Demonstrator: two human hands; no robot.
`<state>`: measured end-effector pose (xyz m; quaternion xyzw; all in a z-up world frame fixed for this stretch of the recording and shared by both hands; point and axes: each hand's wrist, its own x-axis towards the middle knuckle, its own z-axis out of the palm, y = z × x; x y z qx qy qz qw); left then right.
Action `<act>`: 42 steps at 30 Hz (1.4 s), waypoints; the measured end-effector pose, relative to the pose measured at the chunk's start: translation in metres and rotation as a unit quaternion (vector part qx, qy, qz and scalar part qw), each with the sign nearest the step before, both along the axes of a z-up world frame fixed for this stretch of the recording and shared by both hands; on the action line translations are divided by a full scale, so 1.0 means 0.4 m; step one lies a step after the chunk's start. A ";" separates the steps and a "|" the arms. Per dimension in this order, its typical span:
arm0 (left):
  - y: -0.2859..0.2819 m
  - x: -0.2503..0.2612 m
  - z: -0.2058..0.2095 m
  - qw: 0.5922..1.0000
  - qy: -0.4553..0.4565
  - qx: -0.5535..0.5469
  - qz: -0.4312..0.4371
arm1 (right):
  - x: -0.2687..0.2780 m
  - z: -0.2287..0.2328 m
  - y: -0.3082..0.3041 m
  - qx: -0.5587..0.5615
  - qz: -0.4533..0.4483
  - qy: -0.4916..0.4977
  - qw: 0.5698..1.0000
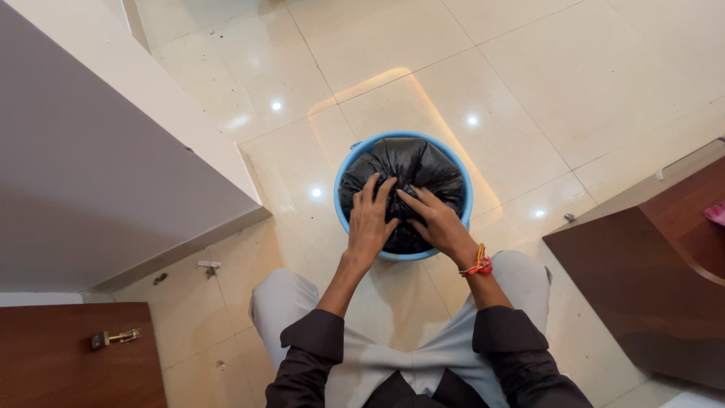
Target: The person removes a full black trash bag from a blue bucket, ties it, and sets it aside. Then the person unfolds a new black trash bag and lines the blue bucket with it, pressing the bag into the bucket to fit.
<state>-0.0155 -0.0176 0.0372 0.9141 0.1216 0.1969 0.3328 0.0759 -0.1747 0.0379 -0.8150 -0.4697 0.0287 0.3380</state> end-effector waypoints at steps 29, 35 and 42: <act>0.027 0.088 0.087 0.988 -0.155 -0.023 0.003 | 0.051 0.075 0.012 0.178 -0.090 -0.141 0.970; 0.024 0.072 0.119 0.981 -0.189 -0.032 0.013 | 0.054 0.107 0.010 0.184 -0.076 -0.176 0.964; 0.018 0.012 0.116 0.983 -0.175 -0.046 0.020 | 0.004 0.122 0.000 0.166 -0.056 -0.125 0.977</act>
